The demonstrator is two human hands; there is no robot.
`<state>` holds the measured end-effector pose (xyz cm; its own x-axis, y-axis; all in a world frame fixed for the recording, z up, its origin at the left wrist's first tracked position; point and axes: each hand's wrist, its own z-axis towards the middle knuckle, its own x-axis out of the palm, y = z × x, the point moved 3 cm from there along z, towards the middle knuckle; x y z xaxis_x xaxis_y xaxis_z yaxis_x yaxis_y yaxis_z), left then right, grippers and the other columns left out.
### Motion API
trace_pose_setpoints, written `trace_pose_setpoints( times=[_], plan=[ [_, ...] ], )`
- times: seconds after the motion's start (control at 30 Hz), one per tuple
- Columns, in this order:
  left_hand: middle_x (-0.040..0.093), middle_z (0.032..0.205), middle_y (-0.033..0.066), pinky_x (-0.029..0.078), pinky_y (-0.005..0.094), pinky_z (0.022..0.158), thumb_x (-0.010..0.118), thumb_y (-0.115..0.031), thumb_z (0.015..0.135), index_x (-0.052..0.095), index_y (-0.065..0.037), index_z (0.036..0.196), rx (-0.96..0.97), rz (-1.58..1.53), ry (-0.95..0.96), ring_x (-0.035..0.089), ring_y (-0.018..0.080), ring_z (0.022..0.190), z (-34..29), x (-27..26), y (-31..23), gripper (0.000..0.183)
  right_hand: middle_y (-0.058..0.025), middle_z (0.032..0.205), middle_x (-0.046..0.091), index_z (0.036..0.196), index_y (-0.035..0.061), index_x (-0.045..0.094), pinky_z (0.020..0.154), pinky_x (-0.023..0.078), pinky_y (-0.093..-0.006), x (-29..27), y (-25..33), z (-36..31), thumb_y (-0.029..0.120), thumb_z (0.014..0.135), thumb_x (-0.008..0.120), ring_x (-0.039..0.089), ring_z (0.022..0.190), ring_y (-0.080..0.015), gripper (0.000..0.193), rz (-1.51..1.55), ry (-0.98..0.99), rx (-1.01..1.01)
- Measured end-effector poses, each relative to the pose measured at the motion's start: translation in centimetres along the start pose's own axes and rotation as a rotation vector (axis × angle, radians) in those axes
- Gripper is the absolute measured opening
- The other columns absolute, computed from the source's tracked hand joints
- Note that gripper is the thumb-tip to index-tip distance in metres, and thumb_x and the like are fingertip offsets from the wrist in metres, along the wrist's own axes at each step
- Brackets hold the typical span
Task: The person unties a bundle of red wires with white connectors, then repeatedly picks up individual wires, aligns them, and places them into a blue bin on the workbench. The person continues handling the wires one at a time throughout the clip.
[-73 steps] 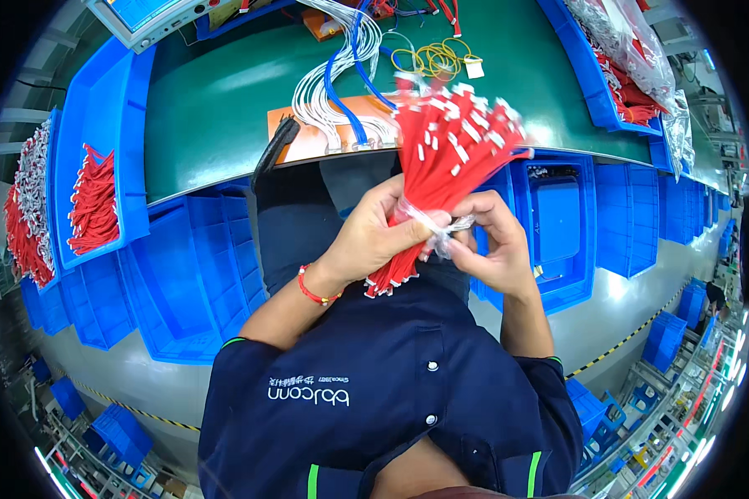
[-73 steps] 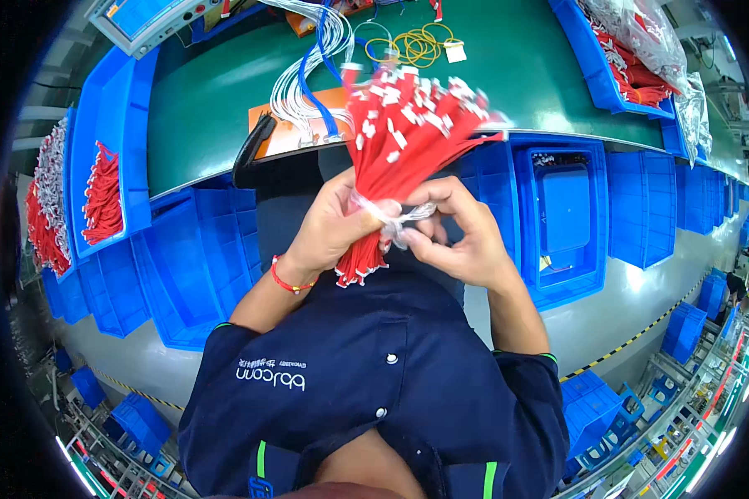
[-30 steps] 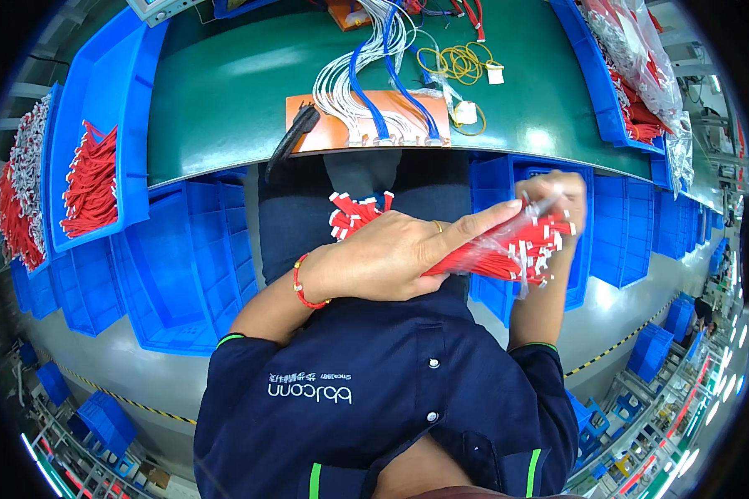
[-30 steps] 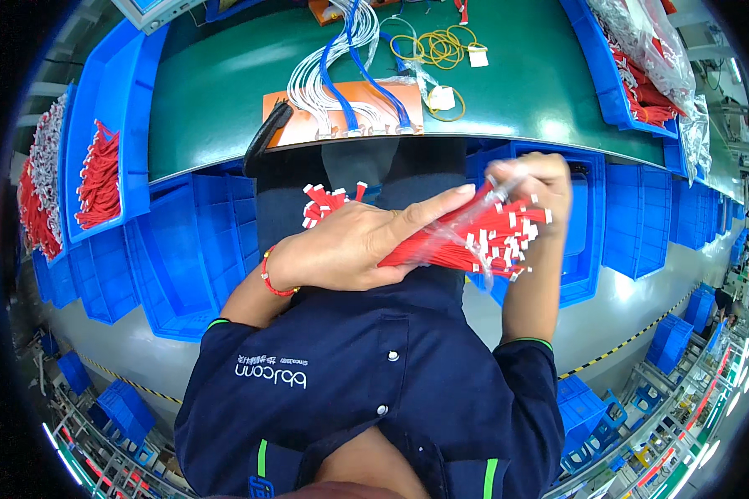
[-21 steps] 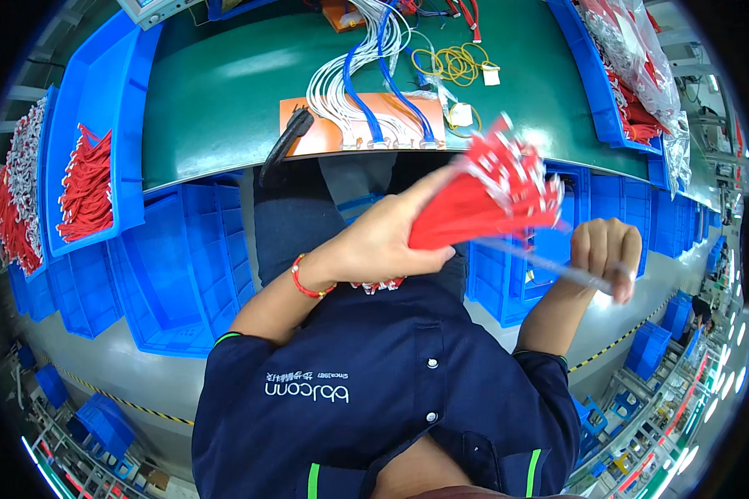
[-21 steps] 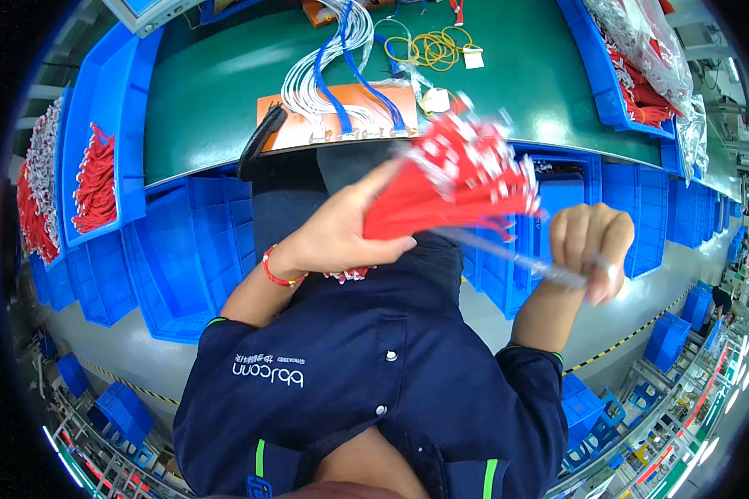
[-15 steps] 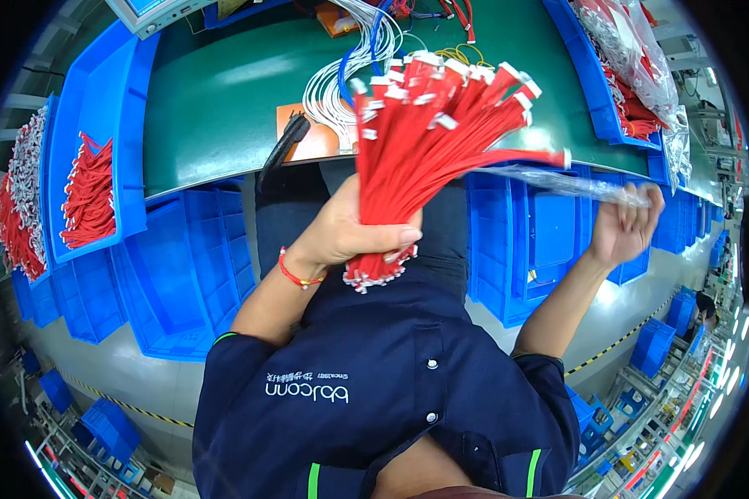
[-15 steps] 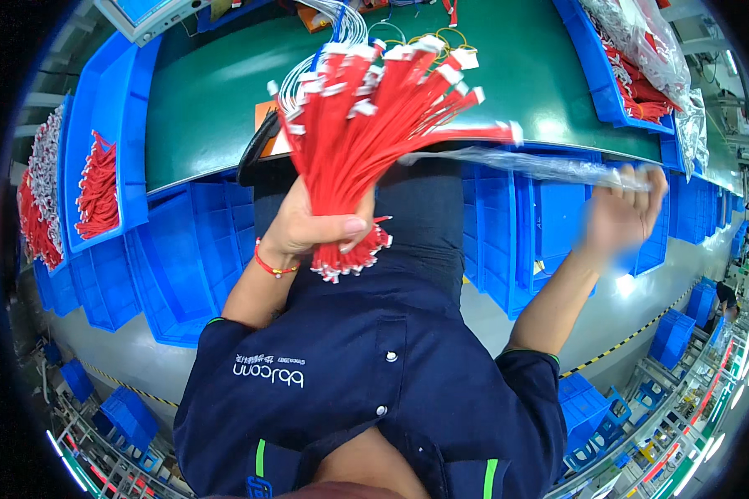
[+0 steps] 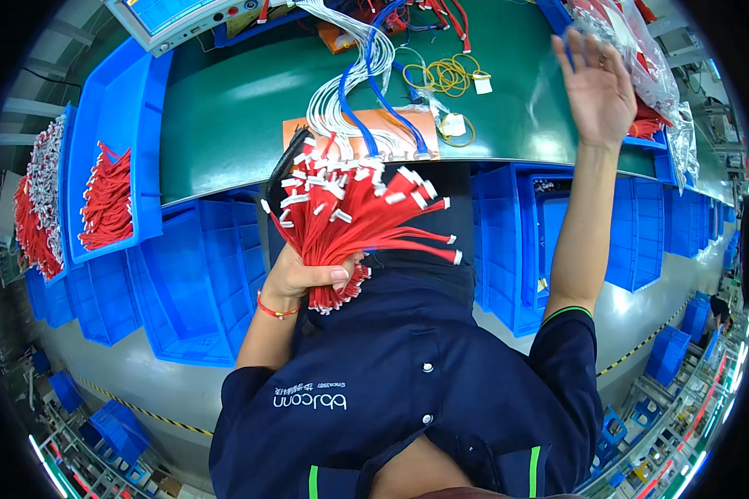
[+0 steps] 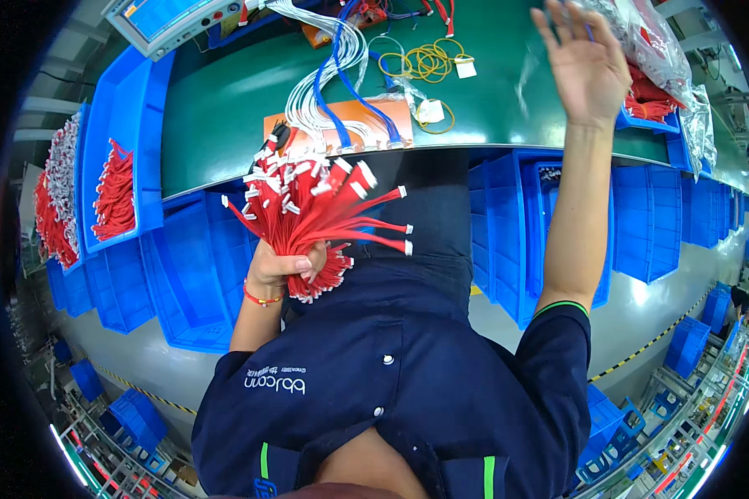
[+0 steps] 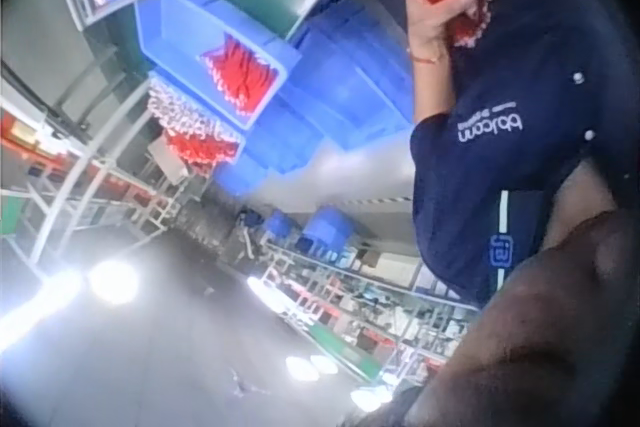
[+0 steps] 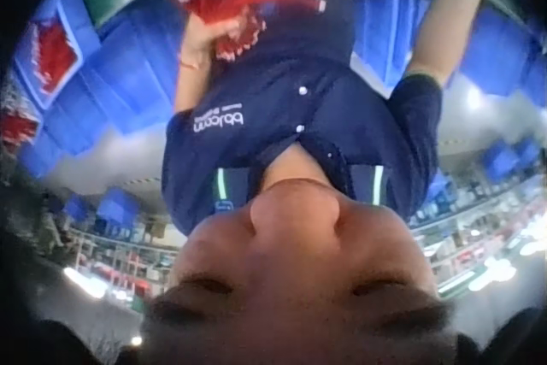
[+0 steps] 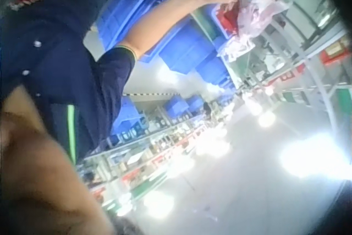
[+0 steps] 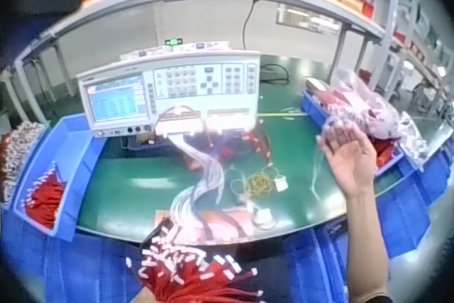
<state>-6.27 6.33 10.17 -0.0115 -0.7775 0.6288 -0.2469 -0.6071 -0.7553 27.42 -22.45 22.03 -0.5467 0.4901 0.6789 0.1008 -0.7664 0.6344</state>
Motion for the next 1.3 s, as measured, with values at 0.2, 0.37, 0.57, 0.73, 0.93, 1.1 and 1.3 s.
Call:
trace_pose_setpoints(
  times=[0.2,0.37,0.57,0.73,0.93,1.1,1.3],
  plan=[
    [0.058,0.068,0.0093,0.049,0.0336,0.058,0.075,-0.012,0.075,0.056,0.003,0.103,0.013,-0.008,-0.042,0.058,0.0198,0.06,1.0,1.5,-0.8,0.037,-0.009,0.117,0.067,0.118,0.0052,0.068,0.105,0.039,-0.037,0.5,-8.8,-1.0,0.017,0.099,0.058,0.062,0.114,-0.0224,0.025,-1.467,0.35,0.187],
    [0.064,0.082,0.0109,0.054,0.0333,0.065,0.075,-0.003,0.077,0.06,0.003,0.108,0.031,-0.074,0.022,0.064,0.0195,0.068,2.6,1.9,-1.2,0.035,-0.0073,0.116,0.066,0.119,0.0112,0.068,0.099,0.041,-0.0386,3.7,-7.4,-3.9,0.015,0.094,0.062,0.062,0.105,-0.0275,0.026,-2.043,0.349,-0.363],
    [0.069,0.089,0.0092,0.058,0.0324,0.071,0.077,0.0,0.082,0.062,0.003,0.113,-0.014,-0.023,0.138,0.068,0.0177,0.078,4.7,3.5,-1.1,0.035,-0.0143,0.103,0.065,0.1,-0.0038,0.07,0.094,0.043,-0.0351,6.6,-5.9,-9.5,0.014,0.103,0.045,0.059,0.1,-0.0221,0.03,-1.353,-0.017,-0.285],
    [0.068,0.087,0.0047,0.051,0.0243,0.062,0.079,-0.005,0.084,0.06,-0.001,0.112,-0.043,0.141,0.072,0.062,0.0096,0.071,6.0,6.0,-0.9,0.033,-0.017,0.108,0.062,0.125,-0.0094,0.055,0.097,0.043,-0.0366,7.1,-10.3,-14.7,0.055,0.104,0.02,0.058,0.104,-0.0235,0.076,-0.681,-0.158,-0.015],
    [0.069,0.101,0.003,0.054,0.0264,0.08,0.079,-0.004,0.084,0.062,-0.001,0.116,0.066,0.384,-0.007,0.065,0.0092,0.089,7.5,6.8,-0.2,0.036,-0.0144,0.159,0.03,0.159,0.0026,0.01,0.12,0.024,-0.0408,9.9,-14.4,-19.2,0.087,0.083,0.04,0.033,0.146,-0.0266,0.117,-0.476,-0.143,0.276],
    [0.069,0.112,0.0038,0.054,0.0281,0.088,0.079,-0.002,0.082,0.06,-0.001,0.121,0.055,0.513,0.005,0.066,0.0099,0.099,7.4,7.4,1.2,0.044,-0.0259,0.137,0.052,0.147,-0.0014,0.034,0.102,0.049,-0.0453,9.7,-12.9,-16.0,0.055,0.106,0.027,0.059,0.12,-0.0321,0.071,-0.344,-0.244,0.077],
    [0.068,0.113,0.0041,0.053,0.0298,0.086,0.081,-0.007,0.08,0.061,-0.003,0.123,-0.03,0.421,0.024,0.065,0.0114,0.098,6.7,7.2,2.4,0.047,-0.0227,0.133,0.057,0.136,-0.0064,0.051,0.107,0.041,-0.0375,11.7,-13.0,-16.8,0.039,0.106,0.034,0.056,0.123,-0.0275,0.057,-0.575,0.158,0.237]
  ],
)
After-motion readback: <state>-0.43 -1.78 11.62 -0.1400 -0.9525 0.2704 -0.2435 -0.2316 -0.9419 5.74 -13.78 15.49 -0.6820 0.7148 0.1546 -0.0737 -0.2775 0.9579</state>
